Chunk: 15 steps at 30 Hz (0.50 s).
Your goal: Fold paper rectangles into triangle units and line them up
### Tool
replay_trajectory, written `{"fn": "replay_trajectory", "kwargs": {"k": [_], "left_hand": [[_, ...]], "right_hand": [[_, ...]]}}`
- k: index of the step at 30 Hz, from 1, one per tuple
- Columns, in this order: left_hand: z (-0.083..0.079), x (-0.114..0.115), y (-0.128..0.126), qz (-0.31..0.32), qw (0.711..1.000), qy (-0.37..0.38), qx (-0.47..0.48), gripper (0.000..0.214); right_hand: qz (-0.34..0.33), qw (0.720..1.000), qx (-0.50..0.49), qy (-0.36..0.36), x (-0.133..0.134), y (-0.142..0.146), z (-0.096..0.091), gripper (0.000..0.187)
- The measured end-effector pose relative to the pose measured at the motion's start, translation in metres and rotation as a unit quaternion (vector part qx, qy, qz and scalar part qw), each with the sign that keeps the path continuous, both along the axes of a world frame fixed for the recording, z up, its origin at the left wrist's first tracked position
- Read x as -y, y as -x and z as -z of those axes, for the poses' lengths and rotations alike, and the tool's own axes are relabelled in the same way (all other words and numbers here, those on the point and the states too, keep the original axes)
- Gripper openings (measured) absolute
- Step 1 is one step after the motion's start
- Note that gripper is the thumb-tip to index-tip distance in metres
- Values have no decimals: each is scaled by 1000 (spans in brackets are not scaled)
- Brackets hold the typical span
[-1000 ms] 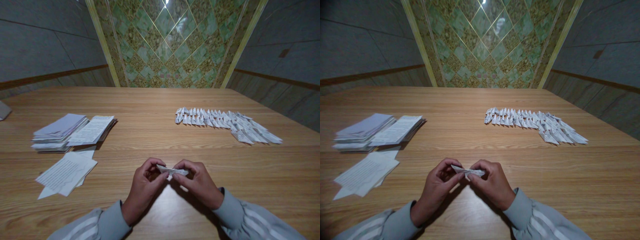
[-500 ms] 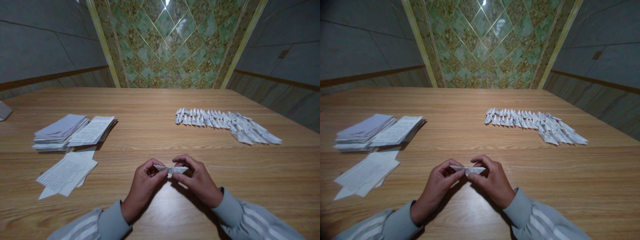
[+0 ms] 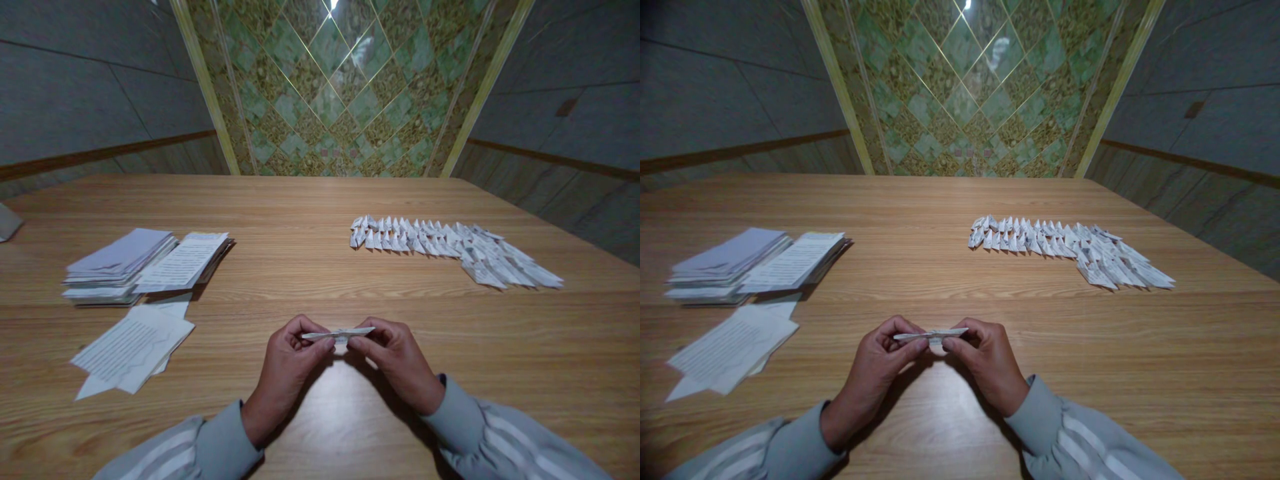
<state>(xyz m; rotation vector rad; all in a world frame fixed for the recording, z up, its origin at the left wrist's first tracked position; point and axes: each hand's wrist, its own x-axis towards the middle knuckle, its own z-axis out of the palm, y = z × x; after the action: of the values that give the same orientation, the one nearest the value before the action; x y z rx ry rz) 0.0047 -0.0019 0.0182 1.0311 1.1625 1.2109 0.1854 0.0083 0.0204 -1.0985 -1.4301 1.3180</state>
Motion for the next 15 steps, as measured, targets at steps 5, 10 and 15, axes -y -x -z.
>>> {"fn": "replay_trajectory", "kwargs": {"k": [5, 10, 15], "left_hand": [[0, -1, 0, -3, 1000, -19, 12, 23], [1, -3, 2, -14, 999, -27, 20, 22], [2, -4, 3, -11, 999, -1, 40, 27]], "right_hand": [[-20, 1000, -8, 8, -2, -1, 1, 25], [7, 1000, 28, -9, -3, -5, 3, 30], [2, 998, 59, -31, -3, -6, 2, 28]]}}
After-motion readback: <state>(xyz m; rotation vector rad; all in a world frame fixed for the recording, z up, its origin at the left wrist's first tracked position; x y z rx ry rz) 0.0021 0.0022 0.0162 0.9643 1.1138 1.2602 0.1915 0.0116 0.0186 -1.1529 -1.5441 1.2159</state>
